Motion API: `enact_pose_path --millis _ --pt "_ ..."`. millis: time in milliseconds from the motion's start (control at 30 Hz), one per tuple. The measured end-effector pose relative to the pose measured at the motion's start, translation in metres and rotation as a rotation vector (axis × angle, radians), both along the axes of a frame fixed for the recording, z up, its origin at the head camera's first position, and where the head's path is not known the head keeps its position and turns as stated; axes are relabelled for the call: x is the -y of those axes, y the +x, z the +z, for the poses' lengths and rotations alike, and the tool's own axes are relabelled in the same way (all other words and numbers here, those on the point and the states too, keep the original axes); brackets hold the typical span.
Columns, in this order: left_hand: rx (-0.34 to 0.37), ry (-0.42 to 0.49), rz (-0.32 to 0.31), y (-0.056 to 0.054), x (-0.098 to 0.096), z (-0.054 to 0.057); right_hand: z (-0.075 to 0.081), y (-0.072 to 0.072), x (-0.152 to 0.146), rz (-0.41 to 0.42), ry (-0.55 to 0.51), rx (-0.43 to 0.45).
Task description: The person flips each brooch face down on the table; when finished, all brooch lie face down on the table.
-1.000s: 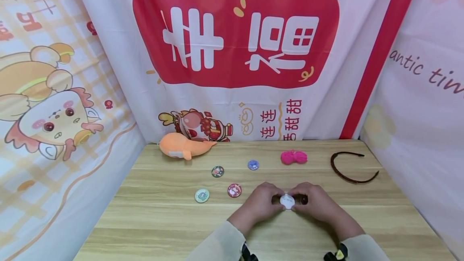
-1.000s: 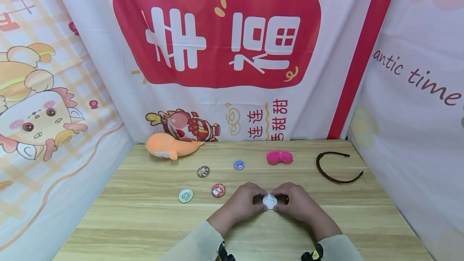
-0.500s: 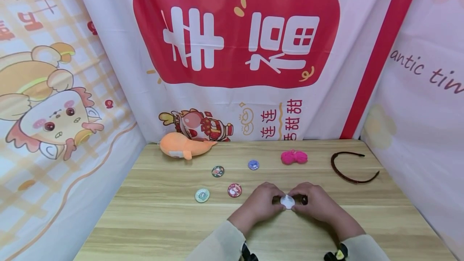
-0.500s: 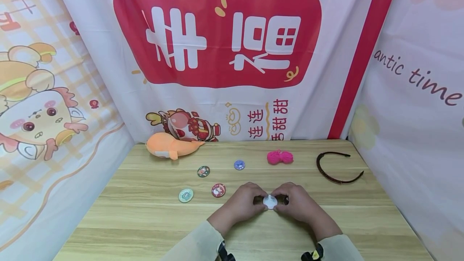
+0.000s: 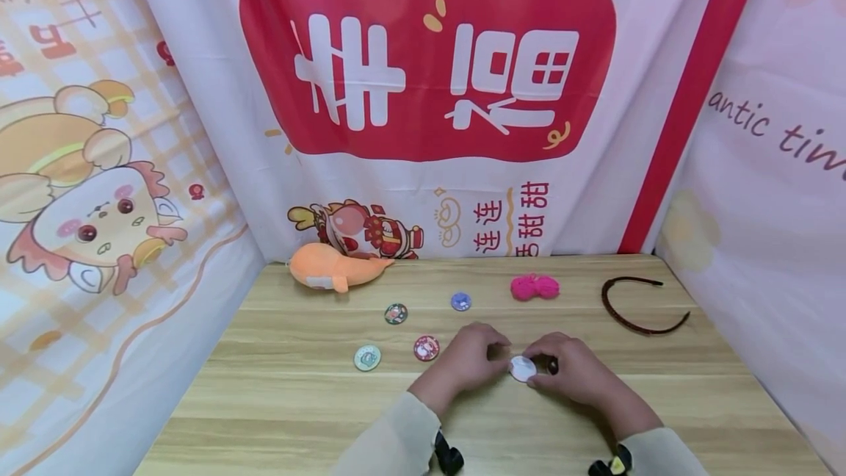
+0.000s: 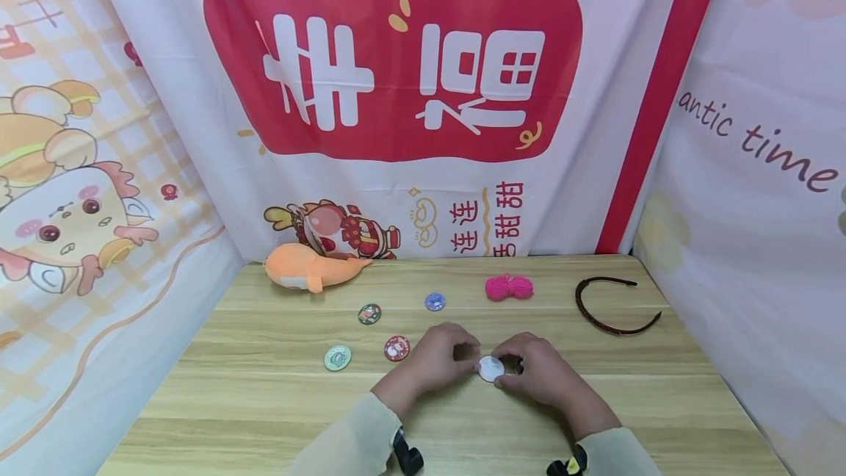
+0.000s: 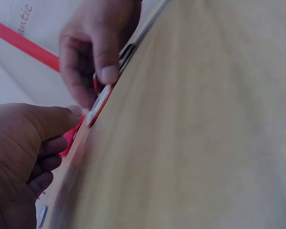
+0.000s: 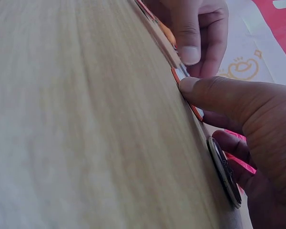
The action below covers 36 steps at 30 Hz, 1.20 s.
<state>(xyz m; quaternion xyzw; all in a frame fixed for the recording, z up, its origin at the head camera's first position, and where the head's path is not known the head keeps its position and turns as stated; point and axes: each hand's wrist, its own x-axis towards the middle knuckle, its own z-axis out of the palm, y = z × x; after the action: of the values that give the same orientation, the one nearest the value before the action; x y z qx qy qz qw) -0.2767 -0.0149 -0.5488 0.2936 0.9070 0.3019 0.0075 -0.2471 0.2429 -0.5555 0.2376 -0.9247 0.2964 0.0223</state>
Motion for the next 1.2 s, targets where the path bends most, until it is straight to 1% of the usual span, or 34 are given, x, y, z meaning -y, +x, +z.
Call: enact_pose_path --millis 100,167,233,400,533,633,833,1033,1200 --pt "0.028 0.024 0.064 -0.010 0.007 0.005 0.000 0.000 -0.001 0.000 0.007 -0.011" --pt "0.033 0.016 0.106 -0.017 0.011 0.007 0.000 0.000 -0.002 -0.001 0.011 -0.018" --pt "0.021 0.007 0.141 -0.024 0.015 0.009 0.000 0.000 -0.002 -0.006 0.012 -0.015" --pt "-0.015 0.000 0.218 -0.042 0.023 0.005 0.001 0.000 -0.002 -0.009 0.008 0.007" --pt "-0.014 0.017 0.277 -0.053 0.028 0.002 0.002 0.001 -0.002 -0.001 0.005 0.017" --pt "0.006 0.034 0.312 -0.059 0.030 0.001 0.004 0.001 -0.001 -0.005 0.006 0.027" --pt "0.028 0.036 0.358 -0.071 0.031 0.000 0.005 0.002 0.000 -0.018 0.010 0.043" --pt "0.028 0.035 0.371 -0.082 0.033 -0.002 0.004 0.001 0.000 -0.011 0.019 0.042" --pt "0.053 0.039 0.379 -0.088 0.035 -0.008 0.003 0.001 -0.001 -0.013 0.015 0.063"
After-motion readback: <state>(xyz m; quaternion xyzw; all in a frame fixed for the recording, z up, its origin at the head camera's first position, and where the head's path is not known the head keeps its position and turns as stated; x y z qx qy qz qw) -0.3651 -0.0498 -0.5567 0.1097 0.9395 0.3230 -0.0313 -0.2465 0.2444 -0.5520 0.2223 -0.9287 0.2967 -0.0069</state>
